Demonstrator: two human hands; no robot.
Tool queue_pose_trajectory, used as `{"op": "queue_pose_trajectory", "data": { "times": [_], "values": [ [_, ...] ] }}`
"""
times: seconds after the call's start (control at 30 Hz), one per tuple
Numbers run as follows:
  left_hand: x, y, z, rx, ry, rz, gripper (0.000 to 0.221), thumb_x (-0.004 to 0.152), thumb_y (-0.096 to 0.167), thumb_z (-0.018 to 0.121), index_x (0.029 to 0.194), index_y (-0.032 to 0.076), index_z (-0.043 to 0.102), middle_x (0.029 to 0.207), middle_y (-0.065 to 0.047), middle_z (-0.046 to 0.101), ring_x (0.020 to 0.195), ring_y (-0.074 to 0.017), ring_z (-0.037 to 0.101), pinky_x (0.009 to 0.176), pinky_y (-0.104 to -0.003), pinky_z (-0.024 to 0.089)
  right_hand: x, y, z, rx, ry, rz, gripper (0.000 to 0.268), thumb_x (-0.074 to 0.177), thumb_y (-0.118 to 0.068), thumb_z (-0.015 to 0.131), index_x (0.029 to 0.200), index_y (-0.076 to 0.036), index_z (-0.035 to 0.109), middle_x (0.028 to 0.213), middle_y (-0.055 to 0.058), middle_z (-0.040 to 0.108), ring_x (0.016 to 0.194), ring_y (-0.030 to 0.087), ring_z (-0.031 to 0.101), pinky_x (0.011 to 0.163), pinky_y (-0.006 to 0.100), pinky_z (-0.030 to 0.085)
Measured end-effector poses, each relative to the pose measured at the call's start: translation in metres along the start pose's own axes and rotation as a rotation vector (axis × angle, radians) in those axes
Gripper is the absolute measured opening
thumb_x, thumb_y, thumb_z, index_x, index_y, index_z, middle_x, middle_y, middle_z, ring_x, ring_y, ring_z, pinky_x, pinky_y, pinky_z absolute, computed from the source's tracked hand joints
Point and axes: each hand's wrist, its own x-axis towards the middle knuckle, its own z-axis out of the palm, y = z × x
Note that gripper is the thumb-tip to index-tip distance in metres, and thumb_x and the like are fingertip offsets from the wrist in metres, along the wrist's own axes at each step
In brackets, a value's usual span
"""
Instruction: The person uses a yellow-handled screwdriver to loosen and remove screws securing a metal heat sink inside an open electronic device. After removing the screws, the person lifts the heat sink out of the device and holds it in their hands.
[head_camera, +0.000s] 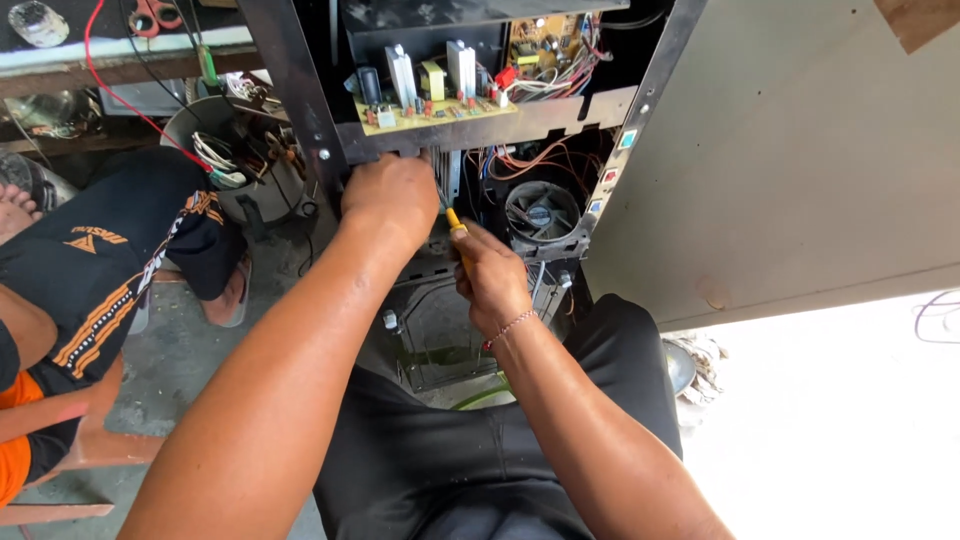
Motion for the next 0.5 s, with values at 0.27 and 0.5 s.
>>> {"op": "queue_pose_trajectory", "data": {
  "times": [0.27, 0.5],
  "values": [
    [0.031, -0.016, 0.05, -0.089, 0.241, 0.085, 0.033, 0.1, 0.014, 0.057, 0.131, 0.014, 0.069, 0.092, -0.017, 0.076, 0.07, -0.0321, 0.072, 0.052, -0.046, 0.06, -0.008, -0.002, 0.018, 0.201, -0.002, 0.179, 0.034, 0.091, -0.018, 0.067, 0.123, -0.006, 0.062, 0.089, 0.007, 0.055, 0.069, 0.012, 0.054, 0.049, 0.021, 0.049],
    [0.044, 0.039, 0.078, 0.279, 0.334, -0.528, 0.034, 0.101, 0.028, 0.059, 0.134, 0.024, 0.069, 0.114, -0.002, 0.076, 0.101, -0.0277, 0.073, 0.084, -0.043, 0.058, -0.014, -0.013, 0.008, 0.422, -0.154, 0.199, 0.019, 0.098, -0.015, 0.062, 0.112, -0.004, 0.055, 0.087, 0.008, 0.06, 0.061, 0.006, 0.061, 0.04, 0.009, 0.041]
  ]
}}
